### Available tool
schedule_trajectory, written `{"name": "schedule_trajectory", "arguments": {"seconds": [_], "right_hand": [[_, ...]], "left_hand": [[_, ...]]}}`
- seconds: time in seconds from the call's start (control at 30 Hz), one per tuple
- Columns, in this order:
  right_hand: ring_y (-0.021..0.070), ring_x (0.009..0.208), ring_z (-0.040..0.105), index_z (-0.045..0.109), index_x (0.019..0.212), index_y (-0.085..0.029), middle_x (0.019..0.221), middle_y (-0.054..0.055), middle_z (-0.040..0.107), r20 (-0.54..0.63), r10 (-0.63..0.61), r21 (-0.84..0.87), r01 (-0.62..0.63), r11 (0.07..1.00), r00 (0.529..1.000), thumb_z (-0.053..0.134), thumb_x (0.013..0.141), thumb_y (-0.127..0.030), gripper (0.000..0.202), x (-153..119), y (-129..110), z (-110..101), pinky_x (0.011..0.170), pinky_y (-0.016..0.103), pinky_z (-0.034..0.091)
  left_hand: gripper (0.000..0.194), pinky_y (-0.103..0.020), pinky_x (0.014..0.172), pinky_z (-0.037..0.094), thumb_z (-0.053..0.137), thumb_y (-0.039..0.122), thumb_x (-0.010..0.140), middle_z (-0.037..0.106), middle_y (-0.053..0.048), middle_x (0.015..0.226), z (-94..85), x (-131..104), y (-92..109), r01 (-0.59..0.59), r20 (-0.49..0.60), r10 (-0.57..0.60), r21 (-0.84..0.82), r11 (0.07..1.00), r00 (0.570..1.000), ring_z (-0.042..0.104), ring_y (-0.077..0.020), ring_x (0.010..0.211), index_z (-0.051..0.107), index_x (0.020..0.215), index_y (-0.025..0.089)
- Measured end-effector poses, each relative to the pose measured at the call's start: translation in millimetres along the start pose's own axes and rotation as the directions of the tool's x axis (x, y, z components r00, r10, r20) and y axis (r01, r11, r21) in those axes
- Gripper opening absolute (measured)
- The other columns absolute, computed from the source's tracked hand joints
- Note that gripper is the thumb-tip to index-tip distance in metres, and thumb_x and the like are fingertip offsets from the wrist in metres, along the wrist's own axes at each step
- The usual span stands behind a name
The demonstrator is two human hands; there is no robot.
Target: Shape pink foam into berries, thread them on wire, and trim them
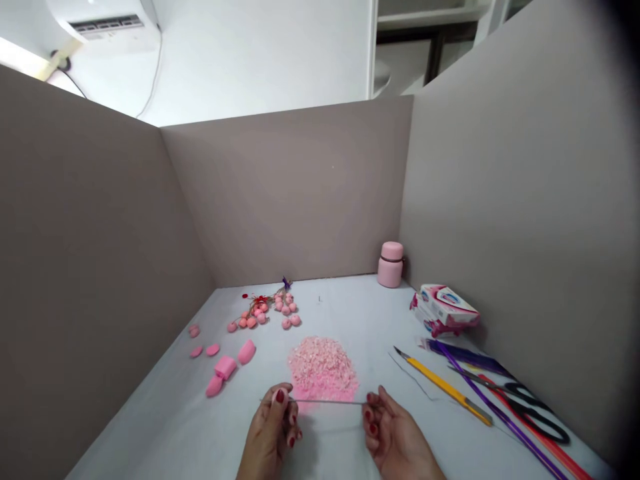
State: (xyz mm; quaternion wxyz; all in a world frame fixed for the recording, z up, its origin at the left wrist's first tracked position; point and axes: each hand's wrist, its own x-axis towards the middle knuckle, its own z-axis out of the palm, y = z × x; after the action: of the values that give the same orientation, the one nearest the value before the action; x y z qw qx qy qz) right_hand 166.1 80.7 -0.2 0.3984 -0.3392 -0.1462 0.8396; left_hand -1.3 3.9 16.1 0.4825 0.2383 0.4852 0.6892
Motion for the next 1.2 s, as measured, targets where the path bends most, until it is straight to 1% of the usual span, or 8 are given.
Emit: {"name": "schedule_trajectory", "arguments": {"seconds": [0.23,0.33,0.43,0.53,0.87,0.97,1.13,1.2], "right_hand": [[0.0041,0.025,0.030,0.042,0.054,-0.018,0.036,-0.007,0.035,-0.216,-0.165,0.189,0.207,0.960,0.962,0.050,0.086,-0.026,0.035,-4.6,-35.7,2.5,0.028,0.014,0.018],[0.0043,0.025,0.030,0.041,0.053,-0.018,0.036,-0.007,0.036,-0.237,-0.182,0.207,0.232,0.950,0.954,0.042,0.090,-0.024,0.037,-2.0,-43.4,-2.2,0.027,0.014,0.019],[0.0047,0.026,0.030,0.043,0.054,-0.018,0.037,-0.006,0.036,-0.230,-0.155,0.213,0.205,0.955,0.961,0.038,0.091,-0.020,0.037,0.3,-41.6,-4.0,0.027,0.015,0.019],[0.0049,0.027,0.032,0.043,0.055,-0.017,0.038,-0.006,0.037,-0.225,-0.126,0.219,0.177,0.960,0.966,0.038,0.091,-0.019,0.036,1.0,-38.9,-3.8,0.027,0.015,0.019],[0.0041,0.025,0.028,0.044,0.054,-0.017,0.037,-0.007,0.033,-0.203,-0.029,0.219,0.074,0.973,0.979,0.042,0.090,-0.024,0.037,1.7,-37.2,-5.2,0.028,0.015,0.017],[0.0038,0.026,0.029,0.047,0.053,-0.016,0.038,-0.005,0.037,-0.152,-0.062,0.218,0.095,0.971,0.986,0.041,0.092,-0.026,0.041,-1.4,-36.4,-2.5,0.027,0.014,0.019],[0.0038,0.027,0.031,0.050,0.052,-0.015,0.039,-0.004,0.040,-0.097,-0.108,0.213,0.126,0.969,0.989,0.039,0.093,-0.028,0.045,-6.4,-37.7,3.7,0.028,0.015,0.020],[0.0036,0.027,0.031,0.051,0.052,-0.015,0.040,-0.004,0.040,-0.098,-0.108,0.211,0.126,0.969,0.989,0.039,0.094,-0.027,0.045,-6.6,-37.6,4.4,0.028,0.015,0.020]], "left_hand": [[0.027,-0.023,0.054,0.037,0.062,0.048,0.070,0.056,0.005,0.052,-1.9,-12.0,16.3,-0.352,-0.142,0.425,0.365,0.862,0.894,0.049,-0.0133,0.049,0.059,0.083,0.025],[0.024,-0.025,0.053,0.034,0.070,0.041,0.063,0.062,0.001,0.064,-9.0,-7.9,20.2,-0.363,-0.166,0.582,0.638,0.679,0.796,0.053,-0.0190,0.060,0.064,0.081,0.027],[0.023,-0.029,0.062,0.032,0.077,0.025,0.057,0.061,0.000,0.061,-16.0,1.3,15.9,-0.439,-0.001,0.705,0.782,0.442,0.709,0.048,-0.0206,0.057,0.067,0.078,0.028],[0.025,-0.032,0.069,0.029,0.076,0.018,0.057,0.061,0.001,0.057,-17.9,7.5,9.1,-0.493,0.090,0.725,0.790,0.366,0.683,0.041,-0.0180,0.048,0.067,0.079,0.028],[0.025,-0.030,0.064,0.029,0.077,0.015,0.053,0.057,0.003,0.053,-7.0,-1.0,18.3,-0.379,-0.053,0.664,0.785,0.490,0.746,0.042,-0.0211,0.053,0.064,0.069,0.030],[0.021,-0.032,0.069,0.030,0.077,0.019,0.055,0.062,0.001,0.057,-12.4,1.4,17.7,-0.422,0.028,0.719,0.826,0.375,0.694,0.048,-0.0215,0.054,0.064,0.069,0.028],[0.016,-0.050,0.087,0.024,0.070,0.030,0.064,0.069,-0.017,0.089,-22.5,4.8,18.0,-0.399,0.250,0.821,0.916,-0.029,0.514,0.057,-0.0381,0.088,0.065,0.078,0.023],[0.013,-0.057,0.093,0.017,0.067,0.030,0.067,0.067,-0.018,0.098,-23.2,3.6,19.1,-0.339,0.295,0.813,0.932,-0.128,0.503,0.054,-0.0404,0.097,0.065,0.078,0.023]]}}
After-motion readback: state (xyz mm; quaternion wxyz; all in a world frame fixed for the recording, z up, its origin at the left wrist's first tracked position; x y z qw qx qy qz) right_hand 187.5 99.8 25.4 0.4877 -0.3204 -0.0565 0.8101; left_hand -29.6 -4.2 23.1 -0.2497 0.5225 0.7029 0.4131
